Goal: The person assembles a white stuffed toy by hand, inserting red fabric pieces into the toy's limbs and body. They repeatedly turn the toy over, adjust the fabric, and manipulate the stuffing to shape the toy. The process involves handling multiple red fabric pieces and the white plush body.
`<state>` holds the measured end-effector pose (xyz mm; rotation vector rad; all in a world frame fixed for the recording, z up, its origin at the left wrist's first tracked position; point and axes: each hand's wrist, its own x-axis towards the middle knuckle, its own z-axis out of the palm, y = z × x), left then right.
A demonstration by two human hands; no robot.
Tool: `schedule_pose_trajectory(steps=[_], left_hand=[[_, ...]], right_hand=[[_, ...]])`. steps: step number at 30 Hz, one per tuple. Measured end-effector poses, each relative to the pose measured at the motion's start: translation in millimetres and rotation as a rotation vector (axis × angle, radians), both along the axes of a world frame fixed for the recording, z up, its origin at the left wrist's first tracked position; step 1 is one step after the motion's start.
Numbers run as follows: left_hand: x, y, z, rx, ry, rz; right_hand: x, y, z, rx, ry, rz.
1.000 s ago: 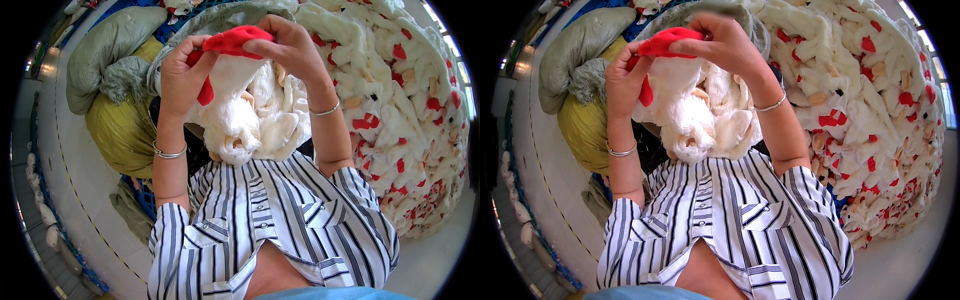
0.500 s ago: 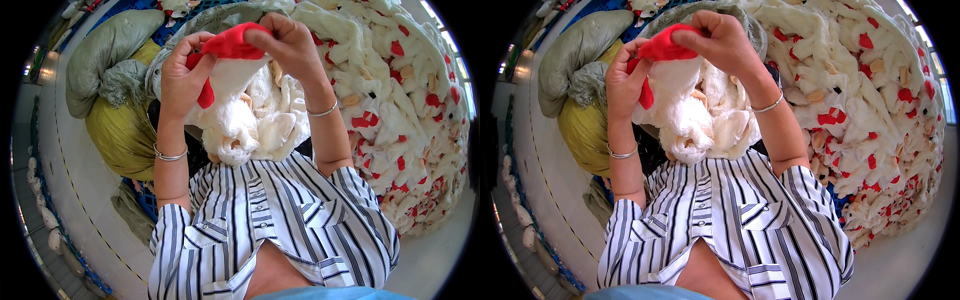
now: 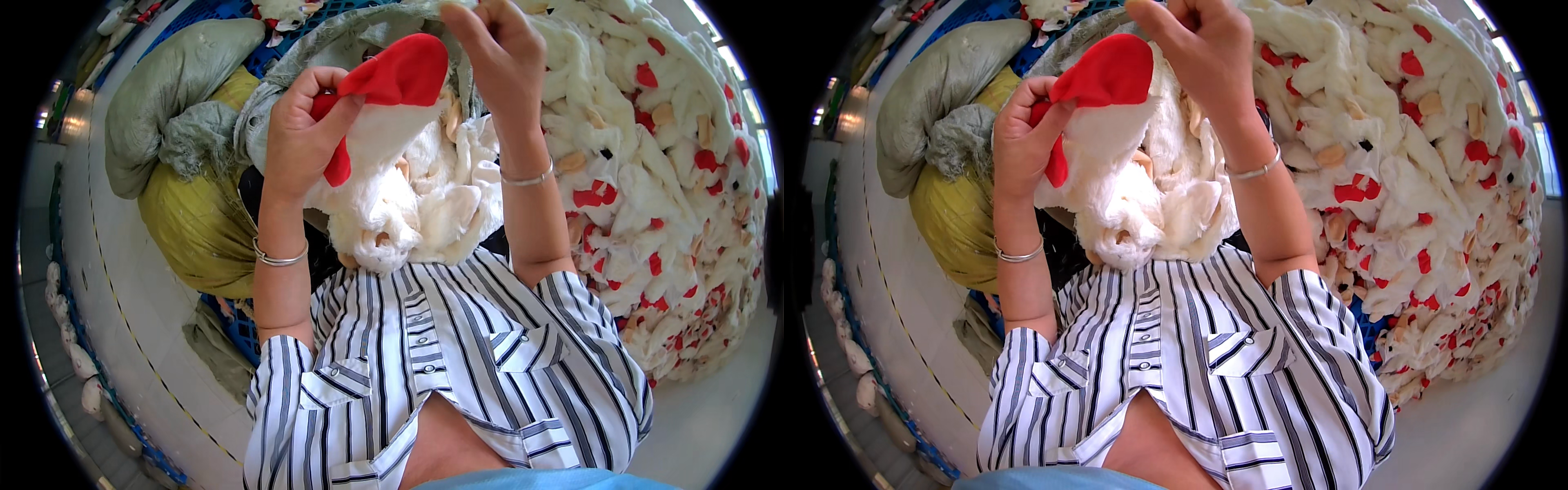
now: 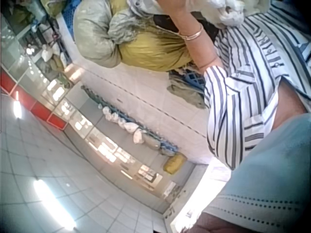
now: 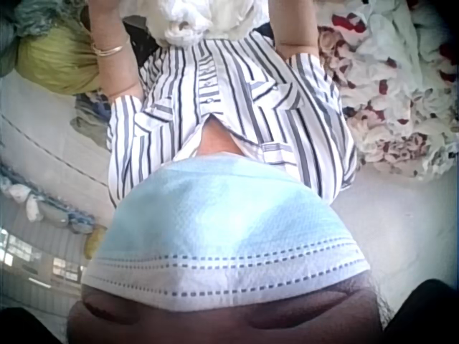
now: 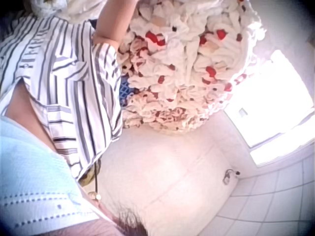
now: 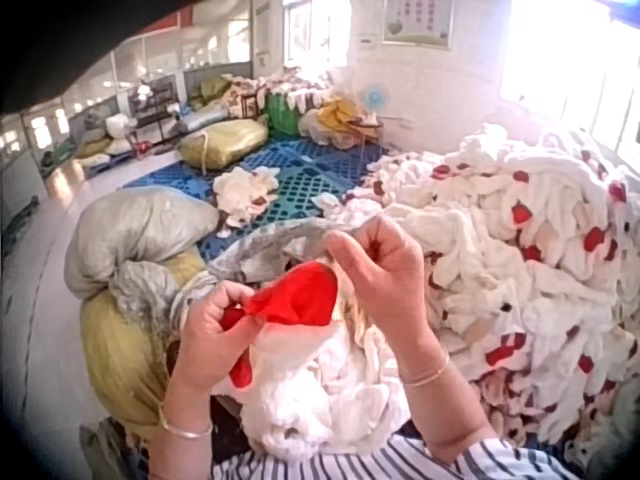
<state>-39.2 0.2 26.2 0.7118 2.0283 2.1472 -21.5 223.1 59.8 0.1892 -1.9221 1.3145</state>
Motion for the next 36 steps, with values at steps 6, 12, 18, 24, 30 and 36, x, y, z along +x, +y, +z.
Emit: schedule_pose_trajectory(steps=[6,12,18,24,30,36], left_hand=[[4,6,0,-0.095,0.138,0.031],[14,2,3,-0.089,0.115,-0.178],[15,1,2,-0.105,0.095,-0.153],[21,-8,-1,-0.108,0.117,-0.057],[26,-6,-3,-0.092,0.189,-0.008],[30,-9,-4,-0.088,0.201,0.006]], right_hand=[[36,-41,-15,-0.037,-0.267,0.428],[37,-42,-27,-0.155,-0.344,0.435],[26,-41,-33,-0.222,-0.363,0.595],[40,-40,-38,-0.107,-0.365,0.589],[37,-42,-36,-0.197,-0.524,0.642],[33,-38,-52,-0.328,-0.551,0.743]])
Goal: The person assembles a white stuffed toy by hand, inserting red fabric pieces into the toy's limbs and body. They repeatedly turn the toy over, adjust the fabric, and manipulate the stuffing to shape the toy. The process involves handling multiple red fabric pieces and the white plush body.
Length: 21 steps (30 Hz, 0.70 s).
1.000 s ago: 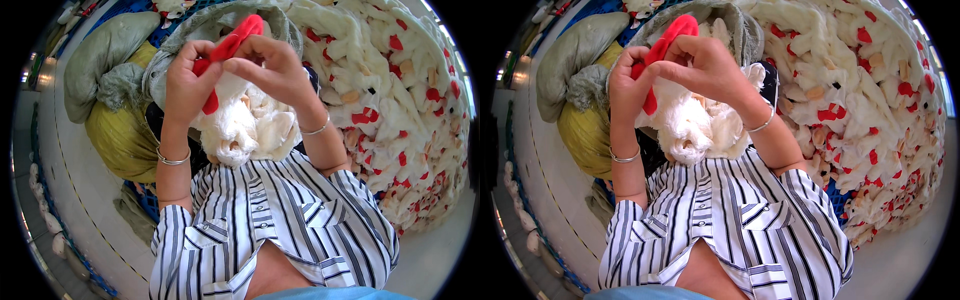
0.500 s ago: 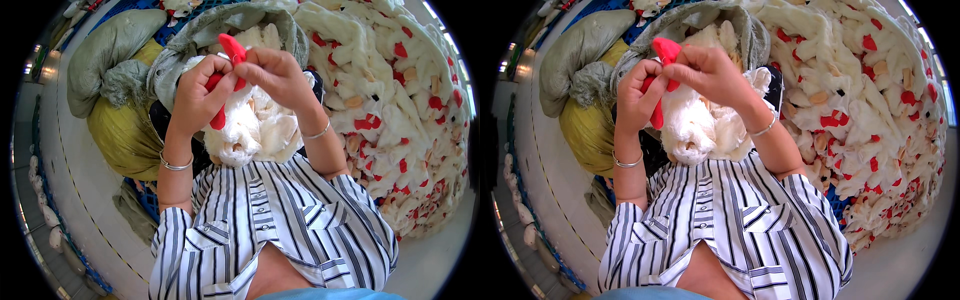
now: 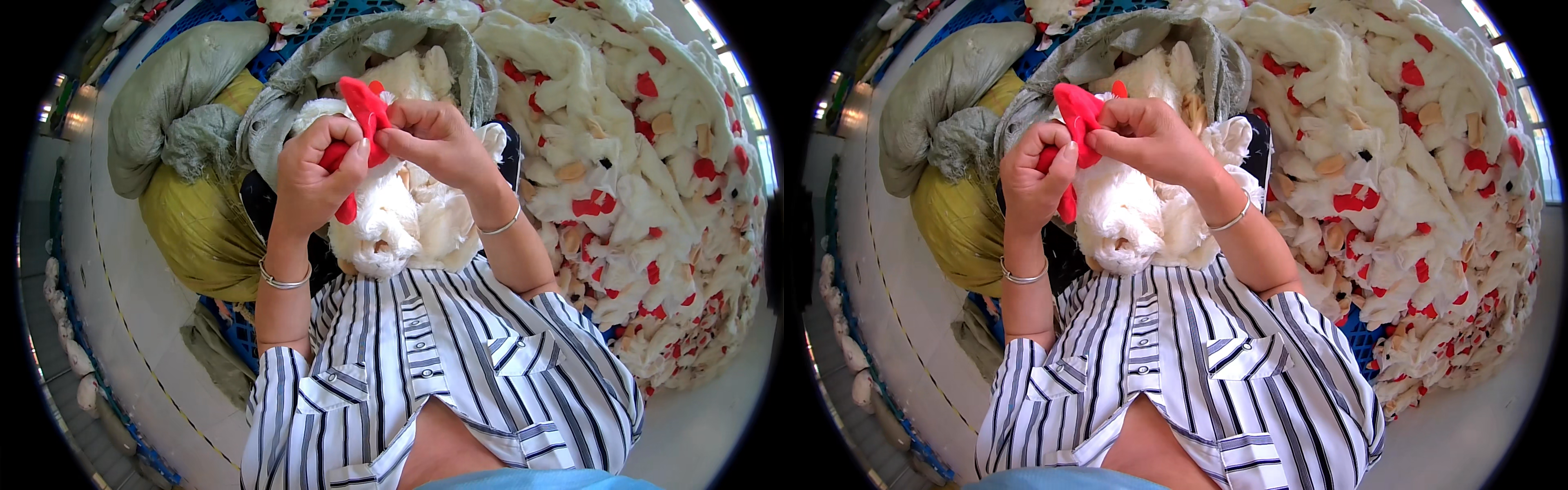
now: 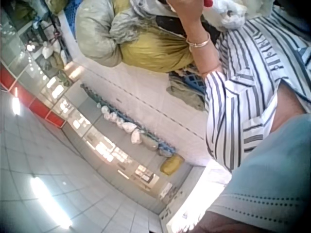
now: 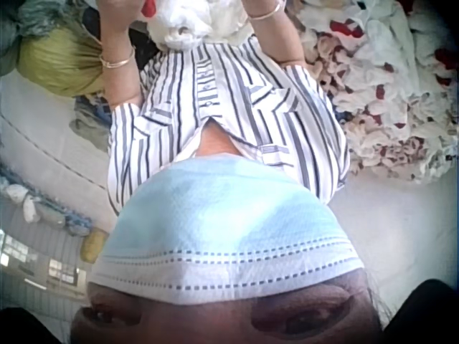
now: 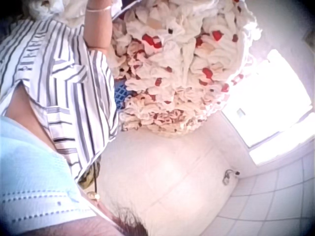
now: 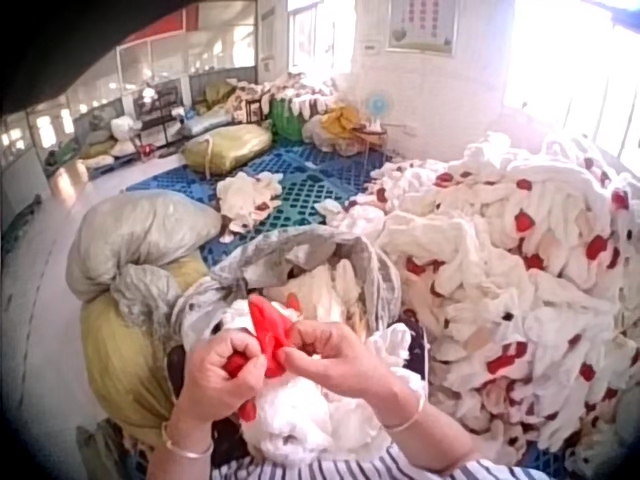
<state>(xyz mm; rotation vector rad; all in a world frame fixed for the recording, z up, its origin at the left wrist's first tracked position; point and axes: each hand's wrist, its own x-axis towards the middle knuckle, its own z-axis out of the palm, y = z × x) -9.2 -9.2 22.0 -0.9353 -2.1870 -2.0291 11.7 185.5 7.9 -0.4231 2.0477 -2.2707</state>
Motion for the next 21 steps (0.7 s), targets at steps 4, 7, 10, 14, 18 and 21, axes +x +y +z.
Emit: schedule_pose_trajectory(steps=[4,7,10,14,18,21], left_hand=[[2,1,0,-0.035,0.046,-0.024],[5,2,7,-0.112,0.085,-0.072],[3,3,6,-0.173,0.196,0.003],[-3,3,8,-0.058,0.084,0.151],[-5,3,6,-0.059,0.076,0.076],[-8,-6,6,-0.026,0.153,0.011]], right_hand=[[1,-8,-1,0.134,0.113,-0.181],[6,-14,9,0.174,0.171,-0.239],[8,-8,6,0.113,0.119,-0.163],[13,-1,10,-0.090,0.071,0.005],[13,-7,12,-0.090,0.050,-0.063],[14,-6,11,-0.161,0.038,-0.011]])
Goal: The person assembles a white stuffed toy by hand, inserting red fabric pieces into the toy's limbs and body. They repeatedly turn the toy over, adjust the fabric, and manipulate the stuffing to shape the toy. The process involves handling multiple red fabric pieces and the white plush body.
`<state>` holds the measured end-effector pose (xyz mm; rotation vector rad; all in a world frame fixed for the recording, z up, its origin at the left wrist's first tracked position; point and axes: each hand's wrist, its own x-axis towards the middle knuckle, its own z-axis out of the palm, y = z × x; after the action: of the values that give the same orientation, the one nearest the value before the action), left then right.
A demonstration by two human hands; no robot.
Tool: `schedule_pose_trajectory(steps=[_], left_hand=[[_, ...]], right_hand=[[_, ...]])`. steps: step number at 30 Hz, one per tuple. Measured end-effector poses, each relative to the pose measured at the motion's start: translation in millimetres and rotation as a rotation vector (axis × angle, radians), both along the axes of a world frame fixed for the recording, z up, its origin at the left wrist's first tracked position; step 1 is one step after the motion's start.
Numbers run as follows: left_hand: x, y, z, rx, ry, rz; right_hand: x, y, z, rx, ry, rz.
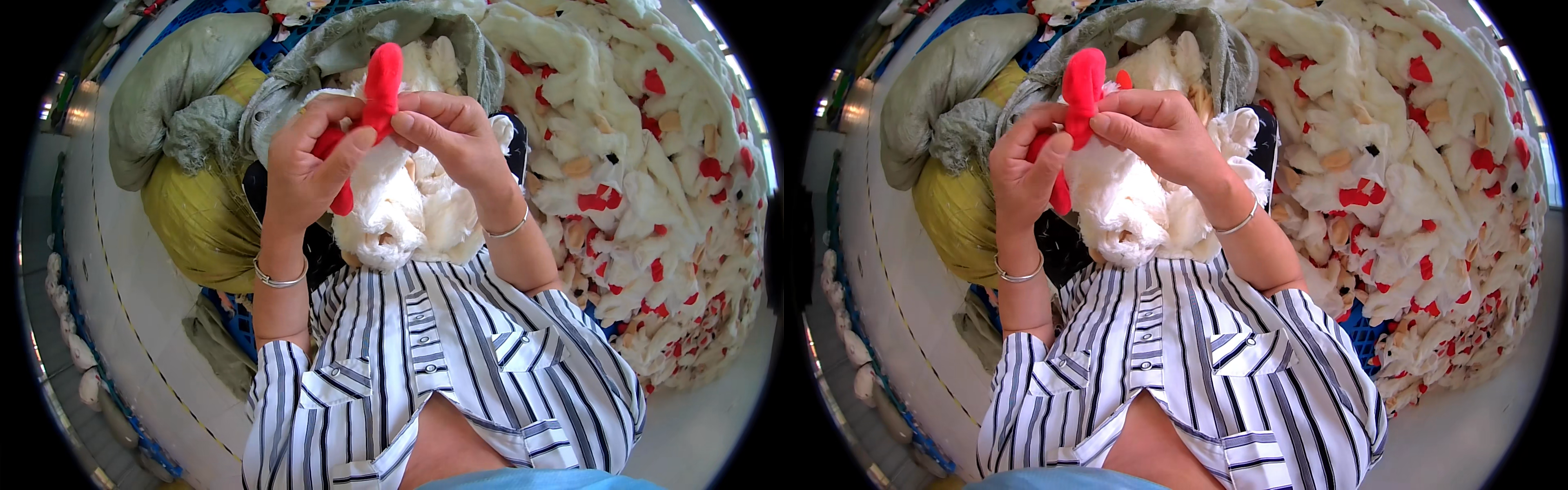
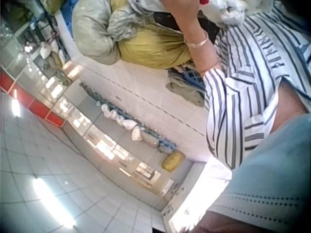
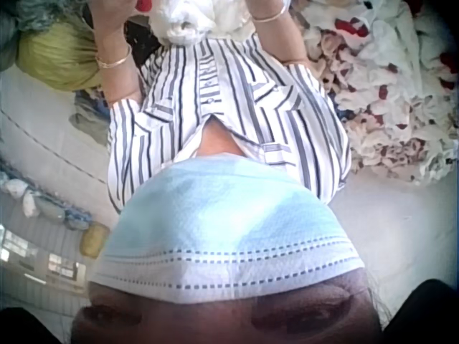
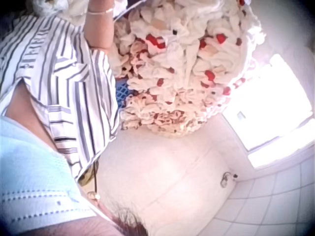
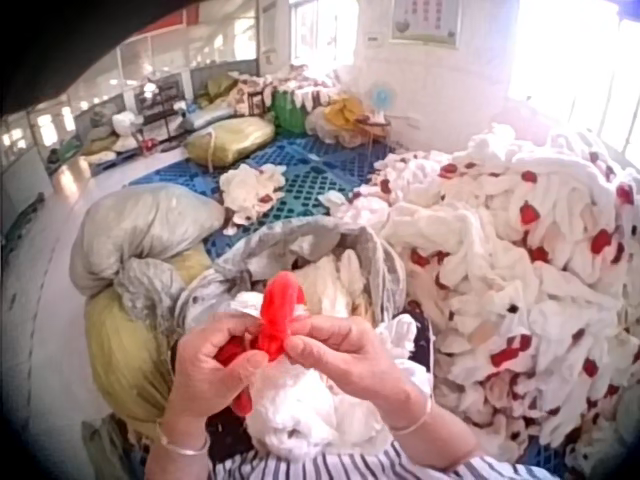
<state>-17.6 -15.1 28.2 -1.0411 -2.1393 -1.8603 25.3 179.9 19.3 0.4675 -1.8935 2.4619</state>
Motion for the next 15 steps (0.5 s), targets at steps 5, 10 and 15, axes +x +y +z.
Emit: schedule_pose_trajectory(steps=[5,10,15], left_hand=[[-4,-3,6,-0.006,0.162,0.006],[-5,-23,27,-0.012,0.153,0.133],[0,-19,23,0.002,0.037,0.049]], right_hand=[[-19,4,7,0.002,0.287,-0.237],[-13,23,23,0.308,0.208,0.013],[-14,22,40,0.622,0.221,0.002]])
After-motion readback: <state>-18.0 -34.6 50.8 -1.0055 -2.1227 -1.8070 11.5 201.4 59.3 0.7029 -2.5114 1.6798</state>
